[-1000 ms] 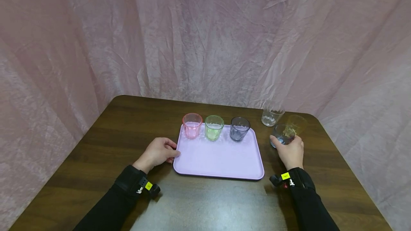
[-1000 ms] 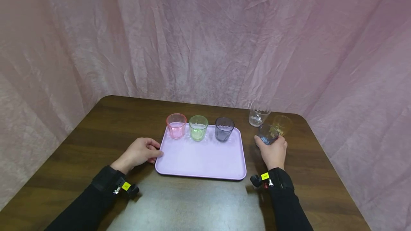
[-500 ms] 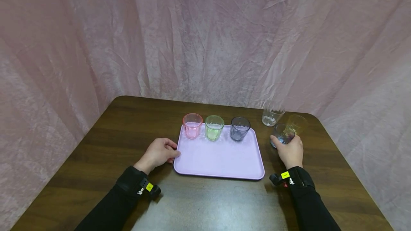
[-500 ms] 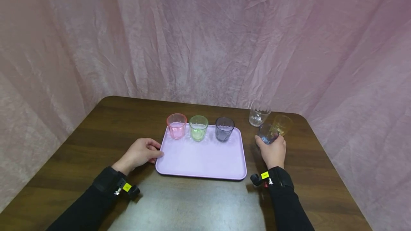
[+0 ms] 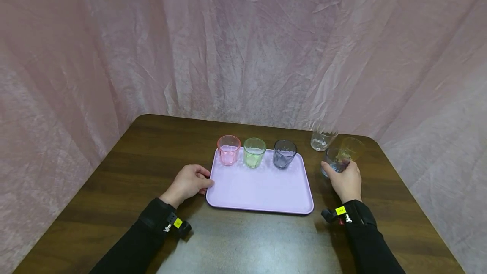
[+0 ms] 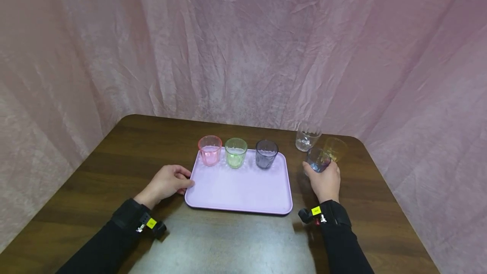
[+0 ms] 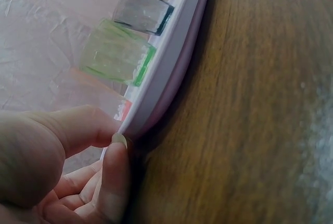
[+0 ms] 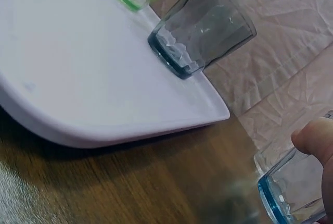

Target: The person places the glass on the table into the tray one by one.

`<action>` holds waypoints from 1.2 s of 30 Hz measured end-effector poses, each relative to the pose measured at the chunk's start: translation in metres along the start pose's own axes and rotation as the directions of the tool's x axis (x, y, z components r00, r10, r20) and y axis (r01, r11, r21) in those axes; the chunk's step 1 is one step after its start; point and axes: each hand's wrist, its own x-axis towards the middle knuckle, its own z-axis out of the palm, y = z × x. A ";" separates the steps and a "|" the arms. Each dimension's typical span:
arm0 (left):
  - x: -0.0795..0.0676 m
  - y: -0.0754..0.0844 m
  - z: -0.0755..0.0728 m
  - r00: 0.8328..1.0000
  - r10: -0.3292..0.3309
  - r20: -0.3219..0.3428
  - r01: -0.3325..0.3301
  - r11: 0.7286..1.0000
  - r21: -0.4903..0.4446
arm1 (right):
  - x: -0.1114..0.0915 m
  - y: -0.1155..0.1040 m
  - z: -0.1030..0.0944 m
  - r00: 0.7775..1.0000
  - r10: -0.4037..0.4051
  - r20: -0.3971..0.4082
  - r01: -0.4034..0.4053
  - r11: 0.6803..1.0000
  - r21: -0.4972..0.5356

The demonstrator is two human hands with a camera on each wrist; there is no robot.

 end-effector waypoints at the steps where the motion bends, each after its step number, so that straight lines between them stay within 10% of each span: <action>1: 0.000 0.000 0.000 1.000 0.002 0.001 -0.002 1.000 -0.001 | -0.001 -0.001 -0.001 1.000 -0.004 0.003 0.004 1.000 0.000; 36: -0.002 -0.001 0.000 1.000 -0.009 -0.008 0.009 1.000 0.009 | -0.010 -0.065 -0.023 0.984 -0.177 0.019 0.175 0.983 0.052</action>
